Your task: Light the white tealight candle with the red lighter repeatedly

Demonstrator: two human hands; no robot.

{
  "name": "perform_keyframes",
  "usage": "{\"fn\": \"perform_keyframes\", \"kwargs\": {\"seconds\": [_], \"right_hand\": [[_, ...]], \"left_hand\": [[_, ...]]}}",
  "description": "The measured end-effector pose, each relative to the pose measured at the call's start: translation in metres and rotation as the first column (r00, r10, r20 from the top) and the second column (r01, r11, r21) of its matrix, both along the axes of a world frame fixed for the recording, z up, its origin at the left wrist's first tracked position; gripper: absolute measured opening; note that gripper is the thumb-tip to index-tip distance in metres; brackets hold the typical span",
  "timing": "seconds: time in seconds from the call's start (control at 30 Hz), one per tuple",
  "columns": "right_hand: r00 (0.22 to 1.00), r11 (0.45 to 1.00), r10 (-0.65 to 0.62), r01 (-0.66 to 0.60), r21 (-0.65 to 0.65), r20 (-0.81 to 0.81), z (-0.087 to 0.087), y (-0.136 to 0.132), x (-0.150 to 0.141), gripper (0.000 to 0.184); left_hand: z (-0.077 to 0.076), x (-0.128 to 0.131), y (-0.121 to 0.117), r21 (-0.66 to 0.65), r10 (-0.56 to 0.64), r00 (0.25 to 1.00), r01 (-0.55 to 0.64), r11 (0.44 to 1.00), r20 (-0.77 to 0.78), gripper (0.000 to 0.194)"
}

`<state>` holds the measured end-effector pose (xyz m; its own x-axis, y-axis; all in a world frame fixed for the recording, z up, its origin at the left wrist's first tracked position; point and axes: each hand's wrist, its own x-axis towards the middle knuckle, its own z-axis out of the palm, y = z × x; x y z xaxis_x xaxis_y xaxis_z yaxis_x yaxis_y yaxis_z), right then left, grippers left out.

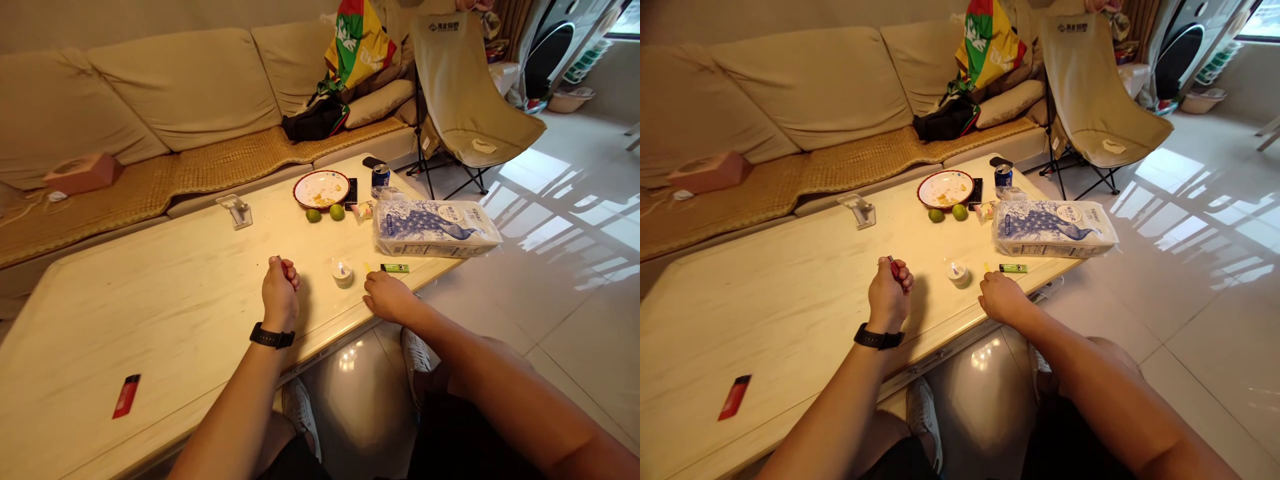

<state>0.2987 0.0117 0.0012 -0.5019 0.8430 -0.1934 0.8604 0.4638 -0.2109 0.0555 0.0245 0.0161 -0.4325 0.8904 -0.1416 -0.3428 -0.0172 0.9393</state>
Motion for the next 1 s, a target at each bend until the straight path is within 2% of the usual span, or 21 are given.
{"fn": "perform_keyframes", "kwargs": {"seconds": [0.57, 0.63, 0.8, 1.0], "right_hand": [[1.000, 1.000, 0.011, -0.011, 0.002, 0.023, 0.001, 0.000, -0.001, 0.029], [0.999, 0.999, -0.032, 0.032, 0.017, 0.012, 0.002, 0.004, 0.003, 0.028], [0.968, 0.961, -0.248, 0.240, 0.135, 0.045, 0.000, 0.022, 0.026, 0.027], [0.961, 0.961, -0.252, 0.235, 0.145, 0.113, -0.013, 0.033, 0.044, 0.026]], "left_hand": [[0.000, 0.001, 0.000, 0.002, -0.024, 0.997, 0.024, 1.000, -0.069, 0.043], [0.000, 0.001, 0.000, 0.006, -0.023, 0.997, 0.023, 1.000, -0.074, 0.042], [0.001, 0.000, 0.000, 0.007, -0.023, 0.998, 0.023, 1.000, -0.064, 0.041], [0.000, 0.001, 0.000, -0.005, -0.045, 0.994, 0.044, 0.999, -0.104, 0.042]]}}
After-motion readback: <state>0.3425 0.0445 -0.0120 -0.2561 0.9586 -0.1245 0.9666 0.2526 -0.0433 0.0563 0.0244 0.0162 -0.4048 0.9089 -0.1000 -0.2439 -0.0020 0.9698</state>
